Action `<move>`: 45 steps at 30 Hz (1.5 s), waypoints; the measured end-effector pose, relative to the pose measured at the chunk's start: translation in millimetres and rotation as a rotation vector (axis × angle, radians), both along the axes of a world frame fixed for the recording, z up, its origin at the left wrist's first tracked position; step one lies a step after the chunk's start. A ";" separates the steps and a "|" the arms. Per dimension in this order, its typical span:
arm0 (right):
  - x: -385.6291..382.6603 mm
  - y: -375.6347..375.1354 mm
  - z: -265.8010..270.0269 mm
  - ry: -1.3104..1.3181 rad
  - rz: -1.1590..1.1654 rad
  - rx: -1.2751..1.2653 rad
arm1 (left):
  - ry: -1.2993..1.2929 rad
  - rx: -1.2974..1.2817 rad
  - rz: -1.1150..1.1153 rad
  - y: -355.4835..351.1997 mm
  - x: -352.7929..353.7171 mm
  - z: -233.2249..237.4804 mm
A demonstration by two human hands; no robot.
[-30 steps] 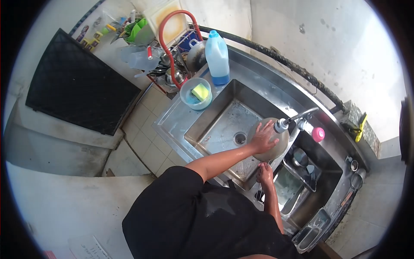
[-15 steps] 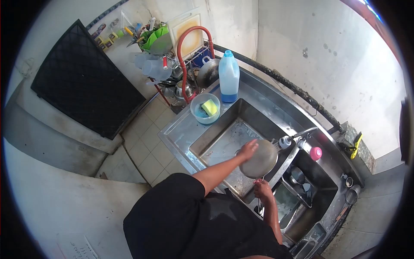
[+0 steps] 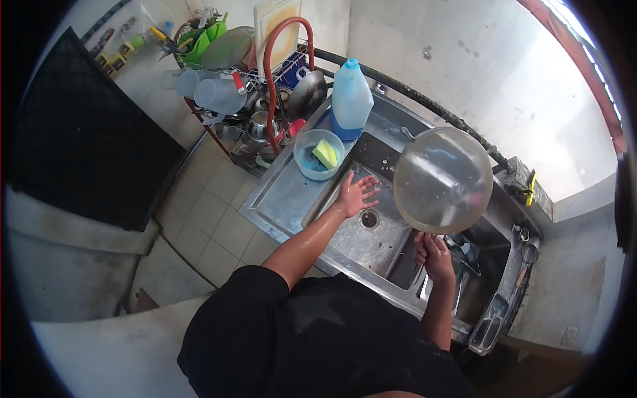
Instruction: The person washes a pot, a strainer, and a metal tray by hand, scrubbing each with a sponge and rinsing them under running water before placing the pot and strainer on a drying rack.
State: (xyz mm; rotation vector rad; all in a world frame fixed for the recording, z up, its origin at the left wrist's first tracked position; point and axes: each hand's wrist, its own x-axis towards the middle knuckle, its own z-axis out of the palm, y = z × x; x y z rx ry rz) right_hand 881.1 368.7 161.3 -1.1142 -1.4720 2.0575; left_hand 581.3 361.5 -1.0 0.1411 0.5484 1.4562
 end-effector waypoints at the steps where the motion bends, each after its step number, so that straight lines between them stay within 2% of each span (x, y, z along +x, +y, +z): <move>1: -8.6 -3.8 -11.2 0.020 -0.060 -0.115 | -0.105 0.080 -0.018 -1.0 -2.9 13.0; 2: -10.4 -7.5 -51.9 0.010 -0.071 -0.110 | -0.116 0.084 -0.029 -3.0 -1.1 23.7; 3: -8.1 -10.8 -113.3 -0.148 -0.049 0.127 | -0.182 0.165 -0.102 -2.1 1.5 35.0; 4: -9.1 -20.7 -145.5 -0.308 -0.021 0.361 | -0.248 0.242 -0.172 -5.1 1.4 39.6; 5: -20.5 -36.5 -139.5 -0.314 -0.020 0.369 | -0.254 0.250 -0.171 -11.9 -0.6 39.2; 7: -53.3 -60.5 -107.0 -0.443 -0.261 0.025 | -0.197 0.181 -0.223 -27.9 -8.8 40.4; 8: -62.5 -68.2 -94.6 -0.445 -0.251 0.034 | -0.198 0.189 -0.211 -36.9 -16.7 34.6; 10: -79.3 -83.2 -73.0 -0.530 -0.414 0.138 | -0.325 0.058 -0.159 -46.8 -35.1 7.1; 11: -83.2 -85.2 -60.9 -0.575 -0.500 0.211 | -0.338 0.111 -0.160 -47.1 -43.4 -6.6; 13: -2.8 -42.0 -145.3 -0.692 -0.412 0.957 | -0.340 0.073 -0.170 -47.3 -62.1 8.3; 14: -11.5 -49.7 -117.7 -0.695 -0.411 0.963 | -0.343 0.017 -0.185 -48.5 -68.2 12.3; 16: -33.4 -79.7 -26.1 -0.443 -0.446 0.642 | -0.340 0.078 -0.219 -32.3 -78.3 20.8; 17: -32.5 -86.9 -13.4 -0.445 -0.449 0.649 | -0.269 0.140 -0.263 -24.5 -82.1 34.2; 19: -25.7 -100.1 -2.7 -0.128 -0.422 0.376 | -0.145 0.215 -0.362 -9.6 -82.6 57.3; 20: -24.2 -106.3 -10.6 -0.125 -0.421 0.385 | -0.143 0.223 -0.361 -2.4 -80.6 65.0; 22: -24.3 -120.8 -36.8 -0.038 -0.371 0.151 | -0.184 0.227 -0.570 8.4 -75.9 79.2; 23: -22.3 -124.5 -43.5 -0.035 -0.374 0.154 | -0.237 0.327 -0.658 13.6 -72.6 86.0; 24: -22.3 -127.2 -47.1 -0.311 -0.239 0.152 | -0.234 0.330 -0.660 28.7 -66.4 74.5; 25: -22.4 -128.3 -49.4 -0.584 -0.099 0.152 | -0.595 0.513 -0.993 52.1 -60.9 49.7; 26: -21.0 -132.3 -49.9 -0.583 -0.099 0.160 | -0.968 0.691 -1.316 65.0 -57.8 35.2; 27: -18.5 -136.8 -48.2 -0.501 -0.170 0.113 | -0.899 0.630 -1.172 53.1 -66.7 30.7; 28: -17.3 -138.8 -48.6 -0.416 -0.235 0.068 | -0.891 0.643 -1.164 38.4 -77.9 39.1; 30: -17.9 -140.5 -55.1 -0.418 -0.287 0.149 | 0.089 0.037 -0.568 7.9 -92.7 68.4; 32: -21.8 -138.5 -56.7 -0.228 -0.243 -0.043 | 0.110 0.067 -0.549 15.2 -86.4 59.8; 33: -23.3 -134.6 -56.4 -0.311 -0.136 -0.037 | -0.139 0.200 -0.639 12.5 -80.3 72.6; 34: -24.1 -130.7 -55.8 -0.307 -0.133 -0.036 | -0.390 0.333 -0.722 11.2 -77.3 81.0; 36: -28.7 -118.2 -49.9 -0.551 -0.043 0.113 | -0.333 0.273 -0.731 7.8 -87.0 90.6; 38: -43.6 -102.3 -28.3 -0.525 -0.032 0.197 | -0.517 0.414 -0.379 -10.8 -114.0 93.2; 39: -58.2 -94.7 -19.1 -0.499 0.000 0.354 | -0.548 0.466 -0.328 -26.3 -132.5 96.8; 40: -74.0 -87.8 -8.4 -0.470 0.025 0.509 | -0.468 0.511 -0.243 -48.5 -149.1 97.7; 41: -108.8 -89.8 25.4 -0.449 0.103 0.525 | -0.386 0.558 -0.162 -74.1 -168.7 102.1; 43: -190.8 -95.7 87.6 -0.396 0.215 0.560 | -0.302 0.599 -0.115 -123.2 -203.9 77.6; 45: -269.2 -97.4 121.9 -0.355 0.228 0.565 | -0.101 0.401 0.027 -194.8 -235.2 61.7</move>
